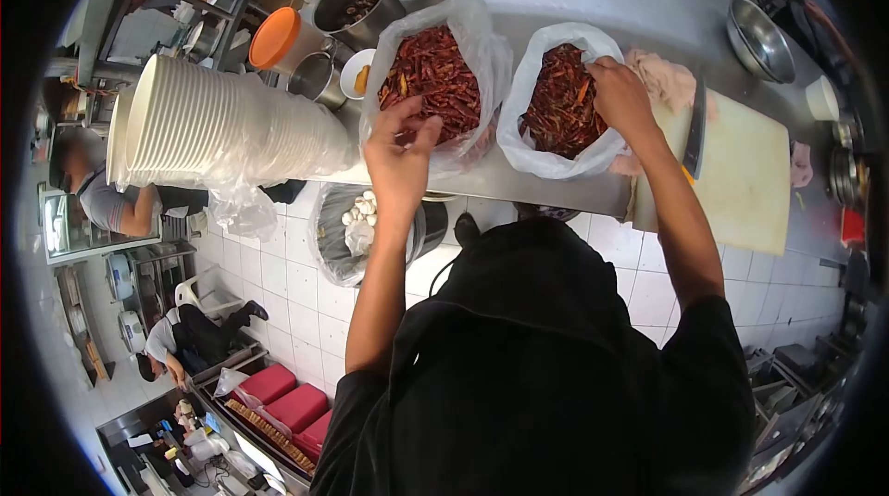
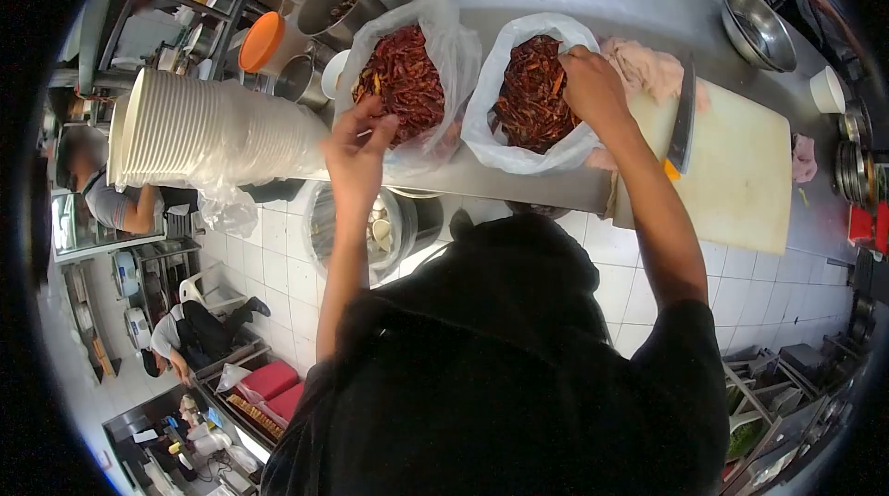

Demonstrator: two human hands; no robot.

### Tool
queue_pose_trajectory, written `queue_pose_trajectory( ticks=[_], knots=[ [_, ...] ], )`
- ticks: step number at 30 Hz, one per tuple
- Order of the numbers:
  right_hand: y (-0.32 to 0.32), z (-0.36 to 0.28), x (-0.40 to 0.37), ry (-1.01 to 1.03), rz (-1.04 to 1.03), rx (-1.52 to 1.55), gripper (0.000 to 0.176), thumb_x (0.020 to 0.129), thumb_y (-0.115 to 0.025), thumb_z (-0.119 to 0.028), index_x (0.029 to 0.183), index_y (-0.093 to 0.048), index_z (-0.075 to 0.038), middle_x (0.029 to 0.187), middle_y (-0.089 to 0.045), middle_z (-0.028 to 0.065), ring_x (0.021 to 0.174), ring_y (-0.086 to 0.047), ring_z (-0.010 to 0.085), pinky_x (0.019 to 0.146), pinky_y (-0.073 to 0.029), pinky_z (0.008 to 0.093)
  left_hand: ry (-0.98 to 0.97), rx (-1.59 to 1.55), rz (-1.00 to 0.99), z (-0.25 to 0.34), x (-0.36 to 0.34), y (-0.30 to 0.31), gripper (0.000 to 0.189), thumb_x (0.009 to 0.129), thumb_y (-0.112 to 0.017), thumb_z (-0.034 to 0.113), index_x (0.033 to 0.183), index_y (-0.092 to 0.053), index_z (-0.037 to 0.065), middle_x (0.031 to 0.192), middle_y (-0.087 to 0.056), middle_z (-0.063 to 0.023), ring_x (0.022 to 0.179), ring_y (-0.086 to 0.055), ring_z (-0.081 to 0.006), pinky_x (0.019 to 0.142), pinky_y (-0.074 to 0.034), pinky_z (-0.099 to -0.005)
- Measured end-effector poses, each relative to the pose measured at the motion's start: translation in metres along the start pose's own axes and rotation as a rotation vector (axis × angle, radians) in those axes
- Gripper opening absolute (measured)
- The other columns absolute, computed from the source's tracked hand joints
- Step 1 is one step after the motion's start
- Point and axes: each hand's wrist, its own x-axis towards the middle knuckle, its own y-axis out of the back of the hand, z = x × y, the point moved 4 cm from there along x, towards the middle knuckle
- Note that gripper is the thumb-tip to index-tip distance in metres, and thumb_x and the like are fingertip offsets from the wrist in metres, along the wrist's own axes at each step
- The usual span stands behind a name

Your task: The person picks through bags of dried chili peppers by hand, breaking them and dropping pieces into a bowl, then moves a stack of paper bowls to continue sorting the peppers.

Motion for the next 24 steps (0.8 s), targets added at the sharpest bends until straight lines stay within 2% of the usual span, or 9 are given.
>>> queue_pose_trajectory(
  ticks=[3,6,11,15,18,21,24],
  knots=[
    [-0.02,0.014,0.008,0.011,-0.16,-0.017,0.023,0.083,-0.059,0.002,0.101,-0.072,0.0,0.108,-0.066,0.0153,0.097,-0.064,0.0356,0.088,-0.05,0.0435,-0.058,0.01,-0.087,0.02,-0.011,-0.015,0.028,0.083,-0.074,0.0,0.11,-0.069,-0.004,0.101,-0.066,-0.0103,0.078,-0.063,-0.0126,0.069,-0.053,-0.0265],
    [-0.007,0.011,0.007,-0.005,-0.19,0.04,0.019,0.082,-0.061,0.001,0.097,-0.073,-0.001,0.106,-0.067,0.0145,0.096,-0.064,0.0357,0.088,-0.051,0.0427,-0.056,0.043,-0.135,0.03,-0.019,-0.021,0.023,0.084,-0.073,-0.001,0.107,-0.07,-0.004,0.1,-0.065,-0.0085,0.078,-0.062,-0.0116,0.071,-0.052,-0.0256],
    [0.036,0.002,-0.007,-0.01,-0.025,0.184,0.015,0.083,-0.066,-0.004,0.094,-0.074,-0.001,0.099,-0.069,0.0141,0.093,-0.064,0.0357,0.083,-0.051,0.042,-0.031,0.016,-0.215,0.025,-0.027,-0.032,0.024,0.086,-0.072,0.0,0.109,-0.07,-0.003,0.1,-0.067,-0.0059,0.082,-0.063,-0.0109,0.077,-0.05,-0.024],
    [0.048,-0.013,-0.025,-0.125,0.089,0.387,0.016,0.087,-0.068,-0.01,0.098,-0.074,0.0,0.092,-0.071,0.0131,0.08,-0.066,0.0292,0.074,-0.052,0.0372,0.076,-0.158,-0.279,0.022,-0.034,-0.063,0.025,0.087,-0.075,0.007,0.109,-0.07,-0.005,0.094,-0.069,-0.0083,0.079,-0.063,-0.0104,0.07,-0.051,-0.0238],
    [0.029,-0.029,-0.046,-0.581,-0.125,1.184,0.017,0.09,-0.069,-0.011,0.101,-0.074,0.001,0.086,-0.071,0.0072,0.068,-0.06,0.0157,0.065,-0.047,0.0277,0.206,-0.162,-0.364,0.033,-0.035,-0.085,0.028,0.089,-0.073,0.008,0.112,-0.069,-0.006,0.091,-0.071,-0.0089,0.078,-0.063,-0.0098,0.071,-0.051,-0.024],
    [0.02,-0.055,-0.062,-0.582,-0.16,1.57,0.017,0.091,-0.069,-0.01,0.103,-0.072,0.001,0.085,-0.069,0.003,0.067,-0.051,0.0067,0.061,-0.04,0.0217,0.213,-0.25,-0.343,0.037,-0.034,-0.098,0.028,0.091,-0.071,0.008,0.113,-0.067,-0.008,0.09,-0.073,-0.0088,0.08,-0.065,-0.0099,0.073,-0.051,-0.0239],
    [0.018,-0.068,-0.068,-0.56,-0.179,1.707,0.02,0.092,-0.068,-0.009,0.108,-0.071,0.002,0.085,-0.07,0.0044,0.066,-0.051,0.0079,0.059,-0.039,0.0229,0.206,-0.294,-0.346,0.046,-0.035,-0.101,0.025,0.091,-0.07,0.006,0.112,-0.068,-0.007,0.09,-0.073,-0.0086,0.082,-0.066,-0.01,0.074,-0.051,-0.0238]
  ],
)
